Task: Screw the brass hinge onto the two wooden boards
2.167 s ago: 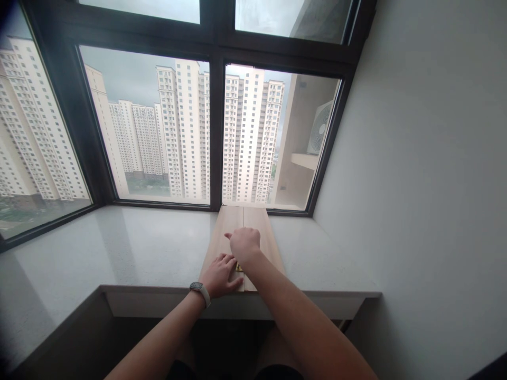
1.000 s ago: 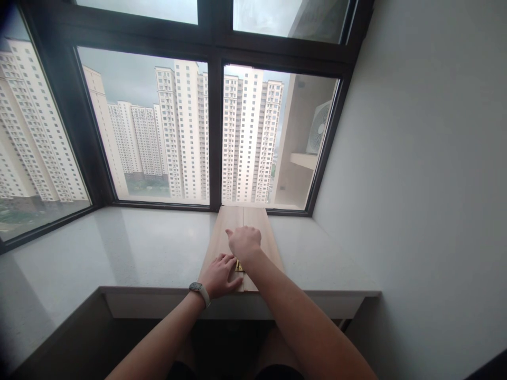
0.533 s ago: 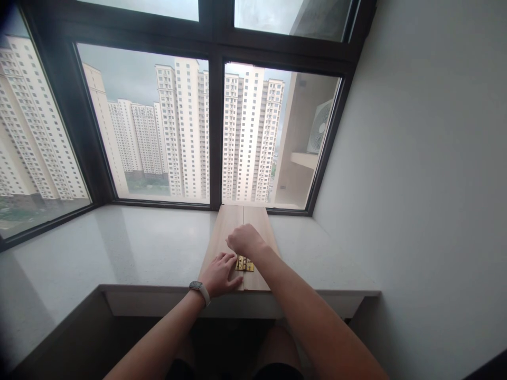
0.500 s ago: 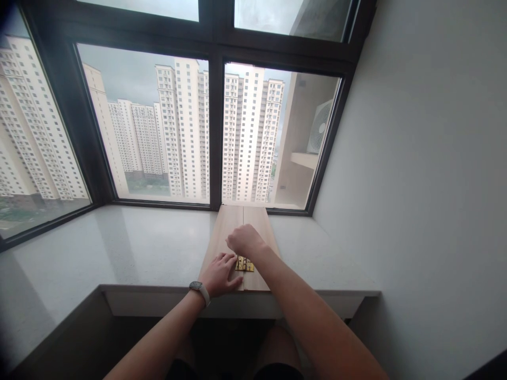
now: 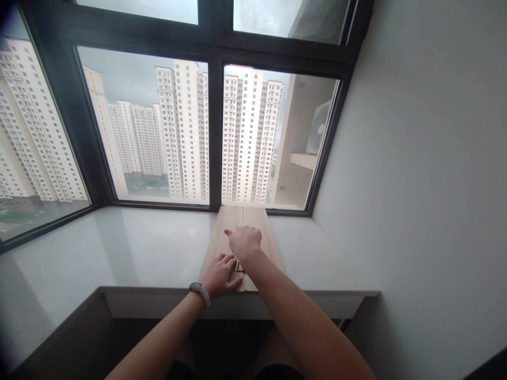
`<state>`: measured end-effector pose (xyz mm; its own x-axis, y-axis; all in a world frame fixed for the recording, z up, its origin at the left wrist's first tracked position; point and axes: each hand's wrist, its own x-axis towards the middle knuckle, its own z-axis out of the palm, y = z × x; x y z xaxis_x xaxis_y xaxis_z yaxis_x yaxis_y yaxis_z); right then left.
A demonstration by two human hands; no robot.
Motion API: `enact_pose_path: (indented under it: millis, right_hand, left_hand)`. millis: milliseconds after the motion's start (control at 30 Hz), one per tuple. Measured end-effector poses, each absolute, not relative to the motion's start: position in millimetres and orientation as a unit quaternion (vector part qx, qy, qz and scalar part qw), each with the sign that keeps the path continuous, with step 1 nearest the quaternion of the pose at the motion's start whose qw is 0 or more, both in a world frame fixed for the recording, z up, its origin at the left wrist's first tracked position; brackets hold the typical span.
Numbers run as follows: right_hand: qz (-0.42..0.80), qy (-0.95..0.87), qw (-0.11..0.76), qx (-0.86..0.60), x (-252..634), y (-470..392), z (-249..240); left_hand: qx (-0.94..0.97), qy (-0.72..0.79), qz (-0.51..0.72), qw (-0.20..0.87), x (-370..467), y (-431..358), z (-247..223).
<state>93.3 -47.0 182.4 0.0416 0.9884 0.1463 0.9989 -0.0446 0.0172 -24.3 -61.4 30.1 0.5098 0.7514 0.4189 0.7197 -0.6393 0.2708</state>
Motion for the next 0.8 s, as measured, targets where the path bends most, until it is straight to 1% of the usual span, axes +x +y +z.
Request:
enact_pose_path:
  millis: [233, 467, 567, 800]
  right_hand:
    - [-0.097, -0.720, 0.026, -0.687, 103, -40, 178]
    - [-0.156, -0.828, -0.028, -0.539, 112, -50, 188]
    - [-0.162, -0.831, -0.036, -0.531, 114, -53, 189]
    - [-0.164, -0.814, -0.020, -0.557, 110, -55, 187]
  left_hand:
    - [0.867, 0.425, 0.260, 0.026, -25, -62, 30]
    - [0.866, 0.428, 0.258, 0.031, -26, -62, 30]
    - [0.867, 0.426, 0.258, 0.030, -27, -62, 30]
    - [0.867, 0.426, 0.258, 0.031, -27, -60, 28]
